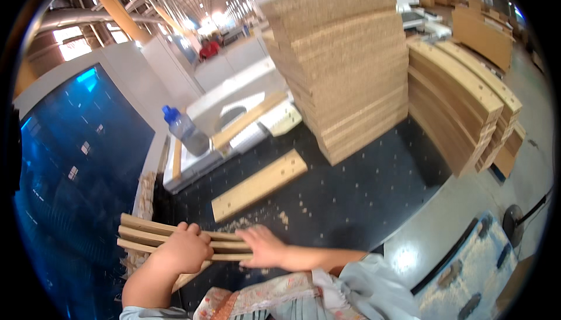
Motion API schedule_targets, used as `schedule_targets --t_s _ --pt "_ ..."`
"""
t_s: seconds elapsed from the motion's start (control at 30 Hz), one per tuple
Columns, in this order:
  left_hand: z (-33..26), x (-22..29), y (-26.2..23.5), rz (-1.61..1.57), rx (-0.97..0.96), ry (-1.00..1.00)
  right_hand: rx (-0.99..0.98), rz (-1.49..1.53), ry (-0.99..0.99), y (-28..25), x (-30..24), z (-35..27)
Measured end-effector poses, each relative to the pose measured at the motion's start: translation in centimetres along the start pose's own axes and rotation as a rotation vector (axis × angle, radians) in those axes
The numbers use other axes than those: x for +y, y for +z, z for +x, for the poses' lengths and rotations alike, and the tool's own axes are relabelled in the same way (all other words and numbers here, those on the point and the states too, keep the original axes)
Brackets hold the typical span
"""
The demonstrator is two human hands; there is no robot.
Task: The person sorts and stacks wood boards on a workbench, picking them up from one pile, turning them over, and placing them into a new stack.
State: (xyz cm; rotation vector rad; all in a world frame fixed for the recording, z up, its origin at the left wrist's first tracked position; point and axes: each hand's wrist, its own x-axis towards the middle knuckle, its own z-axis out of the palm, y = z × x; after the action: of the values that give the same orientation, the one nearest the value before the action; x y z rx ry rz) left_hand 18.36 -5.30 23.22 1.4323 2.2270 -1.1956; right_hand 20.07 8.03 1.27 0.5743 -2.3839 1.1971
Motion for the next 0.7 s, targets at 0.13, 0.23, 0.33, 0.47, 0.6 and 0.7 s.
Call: schedule_targets --t_s 0.13,0.23,0.33,0.47,0.6,0.7 --pt "0.6 0.9 2.5 -0.230 0.340 0.033 -0.121 -0.219 -0.031 -7.5 -1.3 -0.9" --pt "2.6 3.5 6.9 -0.403 0.529 0.072 -0.307 -0.431 -0.019 -10.9 -2.8 -2.2" --pt "5.3 8.0 11.8 -0.498 0.627 0.054 -0.404 -0.439 -0.043 -11.1 -2.4 -3.6" --pt "7.1 9.9 13.7 -0.702 0.766 0.083 -0.308 -0.498 -0.184 -10.3 -1.3 -5.4" --pt "5.5 7.7 12.9 -0.809 0.625 0.142 -0.369 -0.455 -0.148 -10.1 -1.2 -5.0" --pt "4.3 7.2 14.8 -0.832 0.526 0.096 -0.408 -0.471 -0.119 -9.5 -1.2 -4.4"
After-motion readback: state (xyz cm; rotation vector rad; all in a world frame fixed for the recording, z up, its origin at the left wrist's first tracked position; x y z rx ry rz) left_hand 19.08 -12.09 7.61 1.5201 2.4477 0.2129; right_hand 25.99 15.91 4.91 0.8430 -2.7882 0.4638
